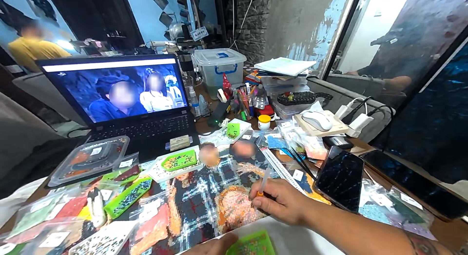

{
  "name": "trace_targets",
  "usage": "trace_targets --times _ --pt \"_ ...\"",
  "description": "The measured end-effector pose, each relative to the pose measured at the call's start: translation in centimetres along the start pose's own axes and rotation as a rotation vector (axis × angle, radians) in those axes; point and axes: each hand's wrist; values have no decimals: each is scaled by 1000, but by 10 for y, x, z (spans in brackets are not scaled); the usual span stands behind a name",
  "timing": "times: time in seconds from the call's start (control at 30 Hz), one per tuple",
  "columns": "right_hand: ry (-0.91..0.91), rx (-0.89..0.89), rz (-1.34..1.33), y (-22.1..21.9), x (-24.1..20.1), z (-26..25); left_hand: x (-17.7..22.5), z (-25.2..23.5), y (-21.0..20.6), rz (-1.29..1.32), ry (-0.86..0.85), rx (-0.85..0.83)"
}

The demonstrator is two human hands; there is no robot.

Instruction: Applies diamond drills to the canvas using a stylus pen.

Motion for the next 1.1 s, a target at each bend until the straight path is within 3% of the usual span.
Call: trace_targets --times 0.5,0.73,1.1 --pt "127 70 20 -4 -8 3 11 0 0 -18 121 30" --pt "143 -71 -171 -12 -17 5 12 -2 -3 -19 161 48" --pt "201 -64 -139 -16 -17 5 13 -2 -2 -22 165 41"
Point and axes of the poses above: each hand's wrist, its own z-axis away from the middle knuckle, its own y-axis out of the back of the hand, x = y × z, and after that the axes turned 1 degree about -z, right-handed
